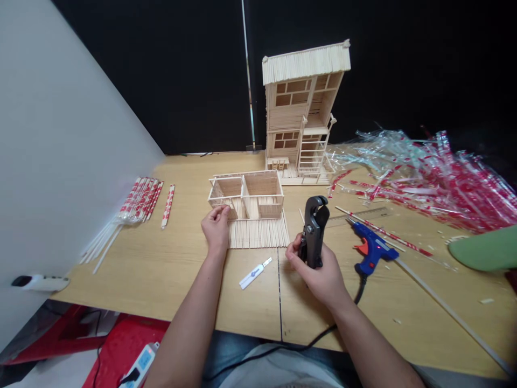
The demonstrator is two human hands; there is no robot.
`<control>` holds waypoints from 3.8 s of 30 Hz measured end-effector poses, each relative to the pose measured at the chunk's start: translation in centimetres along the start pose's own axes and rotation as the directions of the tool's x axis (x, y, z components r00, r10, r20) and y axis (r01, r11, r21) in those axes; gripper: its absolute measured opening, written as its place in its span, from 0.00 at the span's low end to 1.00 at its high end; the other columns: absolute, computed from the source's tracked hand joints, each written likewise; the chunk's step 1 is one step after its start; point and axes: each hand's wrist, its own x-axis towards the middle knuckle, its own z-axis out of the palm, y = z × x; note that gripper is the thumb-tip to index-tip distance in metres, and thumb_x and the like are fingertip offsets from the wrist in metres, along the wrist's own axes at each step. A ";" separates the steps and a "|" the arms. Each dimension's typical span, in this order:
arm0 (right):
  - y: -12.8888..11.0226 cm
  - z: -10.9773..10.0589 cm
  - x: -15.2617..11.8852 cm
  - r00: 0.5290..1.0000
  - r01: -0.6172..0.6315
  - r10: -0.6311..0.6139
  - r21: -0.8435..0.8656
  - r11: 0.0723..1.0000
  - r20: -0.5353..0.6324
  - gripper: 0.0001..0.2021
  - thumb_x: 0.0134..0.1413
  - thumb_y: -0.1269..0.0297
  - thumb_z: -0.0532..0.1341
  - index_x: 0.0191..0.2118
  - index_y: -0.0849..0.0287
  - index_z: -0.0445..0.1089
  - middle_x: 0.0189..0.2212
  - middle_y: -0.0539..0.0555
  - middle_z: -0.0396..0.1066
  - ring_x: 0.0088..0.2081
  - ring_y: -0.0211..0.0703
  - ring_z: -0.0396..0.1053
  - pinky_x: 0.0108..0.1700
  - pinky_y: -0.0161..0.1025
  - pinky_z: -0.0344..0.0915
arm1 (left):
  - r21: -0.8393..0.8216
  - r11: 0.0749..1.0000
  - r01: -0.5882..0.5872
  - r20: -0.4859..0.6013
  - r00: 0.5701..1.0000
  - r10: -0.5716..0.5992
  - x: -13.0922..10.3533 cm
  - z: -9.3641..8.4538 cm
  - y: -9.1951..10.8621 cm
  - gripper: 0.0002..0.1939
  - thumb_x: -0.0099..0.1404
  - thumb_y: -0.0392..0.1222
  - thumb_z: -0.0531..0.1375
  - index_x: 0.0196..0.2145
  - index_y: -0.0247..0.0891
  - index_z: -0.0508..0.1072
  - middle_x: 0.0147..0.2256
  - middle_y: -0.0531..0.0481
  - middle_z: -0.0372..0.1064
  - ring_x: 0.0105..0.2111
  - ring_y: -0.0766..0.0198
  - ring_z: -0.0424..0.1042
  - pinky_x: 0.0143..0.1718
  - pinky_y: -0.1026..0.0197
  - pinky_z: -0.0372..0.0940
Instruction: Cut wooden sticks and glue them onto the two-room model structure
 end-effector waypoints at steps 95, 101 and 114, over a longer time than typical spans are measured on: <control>-2.9 -4.9 -3.4 0.936 0.235 0.082 -0.779 0.581 0.343 0.05 0.63 0.63 0.62 0.39 0.59 0.72 0.35 0.55 0.75 0.39 0.46 0.72 0.43 0.41 0.65 | -0.102 0.981 0.165 0.300 0.945 -0.128 -8.1 -4.7 5.4 0.11 0.57 0.46 0.69 0.37 0.39 0.80 0.30 0.51 0.74 0.29 0.67 0.71 0.32 0.65 0.68; -1.9 -0.9 -4.2 0.857 0.356 0.218 -0.842 0.405 0.467 0.15 0.52 0.58 0.71 0.39 0.62 0.72 0.37 0.60 0.74 0.41 0.54 0.70 0.43 0.45 0.65 | -0.012 0.983 0.181 0.325 0.931 -0.167 -10.0 -7.0 5.8 0.11 0.59 0.47 0.67 0.35 0.37 0.78 0.27 0.52 0.72 0.27 0.67 0.70 0.30 0.66 0.66; -2.6 -0.7 -5.0 0.889 0.258 0.307 -0.925 0.281 0.341 0.07 0.59 0.67 0.63 0.42 0.62 0.71 0.39 0.59 0.74 0.42 0.53 0.72 0.43 0.44 0.65 | 0.075 0.974 0.213 0.422 0.878 -0.225 -11.3 -8.4 4.2 0.10 0.66 0.48 0.62 0.36 0.38 0.71 0.25 0.55 0.67 0.26 0.67 0.67 0.30 0.65 0.64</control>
